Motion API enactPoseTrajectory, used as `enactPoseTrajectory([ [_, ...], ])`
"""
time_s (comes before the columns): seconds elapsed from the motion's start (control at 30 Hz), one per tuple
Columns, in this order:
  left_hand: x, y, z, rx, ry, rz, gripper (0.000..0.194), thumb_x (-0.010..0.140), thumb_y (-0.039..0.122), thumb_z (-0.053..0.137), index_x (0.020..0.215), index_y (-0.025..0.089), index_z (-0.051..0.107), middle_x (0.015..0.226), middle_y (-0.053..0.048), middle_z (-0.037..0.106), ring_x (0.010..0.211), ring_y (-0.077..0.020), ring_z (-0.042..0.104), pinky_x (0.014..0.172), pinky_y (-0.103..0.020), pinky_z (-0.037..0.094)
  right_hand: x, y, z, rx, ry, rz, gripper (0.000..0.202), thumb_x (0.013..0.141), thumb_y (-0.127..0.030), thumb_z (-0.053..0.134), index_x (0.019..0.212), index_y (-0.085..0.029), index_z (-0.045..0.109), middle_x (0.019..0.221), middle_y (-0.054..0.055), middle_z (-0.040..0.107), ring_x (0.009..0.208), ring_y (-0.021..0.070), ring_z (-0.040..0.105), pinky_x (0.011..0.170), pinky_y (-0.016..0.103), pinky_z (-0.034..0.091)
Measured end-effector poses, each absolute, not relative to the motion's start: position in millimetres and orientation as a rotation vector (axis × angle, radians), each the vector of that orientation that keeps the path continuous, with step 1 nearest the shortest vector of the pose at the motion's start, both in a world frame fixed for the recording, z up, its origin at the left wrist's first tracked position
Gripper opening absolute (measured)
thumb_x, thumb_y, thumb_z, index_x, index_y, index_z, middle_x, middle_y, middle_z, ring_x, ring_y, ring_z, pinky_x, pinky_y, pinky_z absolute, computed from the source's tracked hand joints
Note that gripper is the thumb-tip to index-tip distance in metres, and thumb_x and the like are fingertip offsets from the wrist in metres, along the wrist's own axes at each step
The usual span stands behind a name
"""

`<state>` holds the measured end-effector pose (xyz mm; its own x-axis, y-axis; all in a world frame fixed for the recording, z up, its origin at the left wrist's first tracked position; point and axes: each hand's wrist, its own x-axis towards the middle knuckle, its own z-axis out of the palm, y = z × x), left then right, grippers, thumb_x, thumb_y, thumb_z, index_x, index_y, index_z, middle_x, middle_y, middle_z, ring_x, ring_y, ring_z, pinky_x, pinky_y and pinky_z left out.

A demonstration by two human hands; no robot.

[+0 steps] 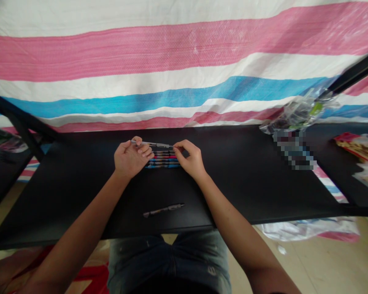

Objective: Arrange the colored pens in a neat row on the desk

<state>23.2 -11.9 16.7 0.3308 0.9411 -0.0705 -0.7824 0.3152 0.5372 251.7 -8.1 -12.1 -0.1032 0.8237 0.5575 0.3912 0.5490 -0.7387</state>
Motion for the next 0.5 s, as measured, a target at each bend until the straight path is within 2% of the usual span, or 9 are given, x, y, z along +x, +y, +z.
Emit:
enactPoseTrajectory([
  [0.17, 24.4, -12.3, 18.1, 0.411, 0.437, 1.17, 0.033, 0.099, 0.036, 0.034, 0.076, 0.02, 0.052, 0.061, -0.001, 0.04, 0.058, -0.0164, 0.047, 0.065, -0.032, 0.044, 252.8, -8.1, -10.4, -1.035, -1.712, 0.489, 0.009, 0.094, -0.027, 0.062, 0.088, -0.023, 0.068, 0.082, 0.004, 0.067, 0.077, 0.02, 0.064, 0.073, 0.036, 0.053],
  [0.33, 23.8, -12.7, 18.9, 0.413, 0.439, 1.171, 0.036, 0.099, 0.041, 0.033, 0.079, 0.02, 0.055, 0.062, -0.001, 0.041, 0.058, -0.017, 0.048, 0.065, -0.033, 0.046, 252.0, -8.3, -9.6, -0.998, -1.725, 0.479, 0.007, 0.093, -0.023, 0.062, 0.087, -0.022, 0.067, 0.08, 0.003, 0.066, 0.075, 0.0195, 0.063, 0.071, 0.035, 0.051],
  [0.5, 22.9, -11.9, 17.6, 0.439, 0.404, 1.167, 0.034, 0.099, 0.034, 0.032, 0.079, 0.019, 0.055, 0.062, -0.001, 0.041, 0.058, -0.0164, 0.048, 0.065, -0.032, 0.046, 252.3, -8.2, -9.6, -1.0, -1.72, 0.483, 0.008, 0.093, -0.023, 0.062, 0.087, -0.022, 0.067, 0.08, 0.003, 0.066, 0.075, 0.0191, 0.062, 0.071, 0.035, 0.051],
])
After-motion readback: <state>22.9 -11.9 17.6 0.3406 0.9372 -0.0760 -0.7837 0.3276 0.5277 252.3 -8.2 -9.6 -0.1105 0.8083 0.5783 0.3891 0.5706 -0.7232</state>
